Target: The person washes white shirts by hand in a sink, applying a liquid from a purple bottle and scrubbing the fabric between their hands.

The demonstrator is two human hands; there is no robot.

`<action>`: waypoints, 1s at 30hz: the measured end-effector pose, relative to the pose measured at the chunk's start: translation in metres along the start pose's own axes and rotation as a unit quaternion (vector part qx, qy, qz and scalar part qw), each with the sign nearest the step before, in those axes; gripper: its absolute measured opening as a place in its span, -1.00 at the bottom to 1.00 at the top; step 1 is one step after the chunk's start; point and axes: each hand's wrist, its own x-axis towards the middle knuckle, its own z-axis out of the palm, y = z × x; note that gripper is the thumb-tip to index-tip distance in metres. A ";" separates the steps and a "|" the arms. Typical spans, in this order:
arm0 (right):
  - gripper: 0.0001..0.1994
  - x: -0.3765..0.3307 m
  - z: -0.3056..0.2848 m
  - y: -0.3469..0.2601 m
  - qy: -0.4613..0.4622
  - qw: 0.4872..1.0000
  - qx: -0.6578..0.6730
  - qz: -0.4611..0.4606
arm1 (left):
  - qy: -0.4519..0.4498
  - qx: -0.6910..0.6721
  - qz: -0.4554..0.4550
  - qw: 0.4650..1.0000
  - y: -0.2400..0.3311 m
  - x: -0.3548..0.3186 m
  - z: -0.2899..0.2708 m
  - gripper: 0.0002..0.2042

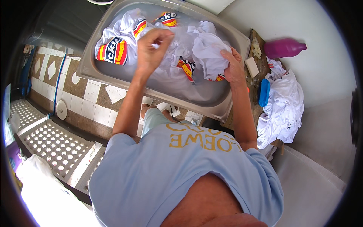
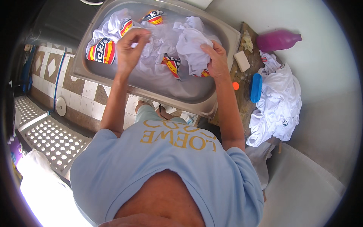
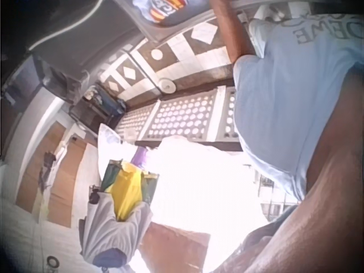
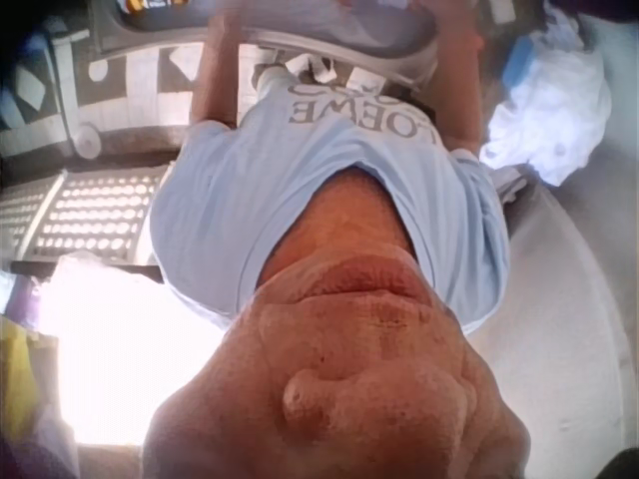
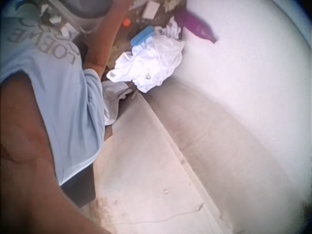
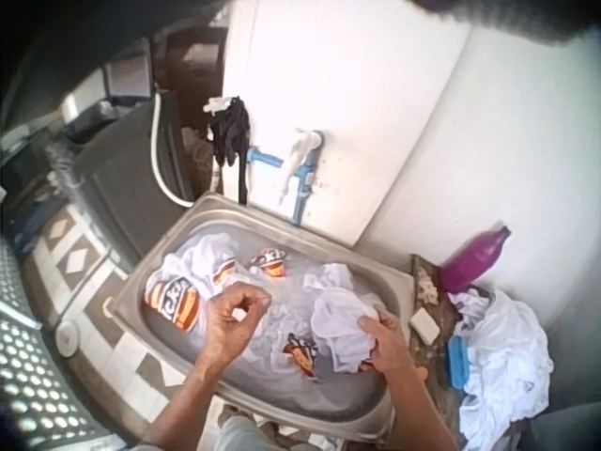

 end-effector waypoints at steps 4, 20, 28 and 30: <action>-0.91 0.003 -0.009 0.003 0.015 1.000 0.021 -0.005 | 0.192 0.132 0.005 0.973 0.020 -0.032 -0.108 -0.94; -0.52 0.012 -0.018 -0.057 -0.059 0.997 0.024 -0.037 | 0.074 0.665 -0.467 0.578 -0.034 -0.225 -0.269 -0.24; -0.28 0.008 -0.011 -0.071 -0.175 0.976 0.121 -0.038 | 0.225 0.405 -0.086 0.882 0.013 -0.099 -0.212 -0.86; -0.28 0.009 -0.005 -0.071 -0.212 0.970 0.115 -0.038 | 0.192 0.294 0.039 0.935 0.039 -0.041 -0.141 -0.80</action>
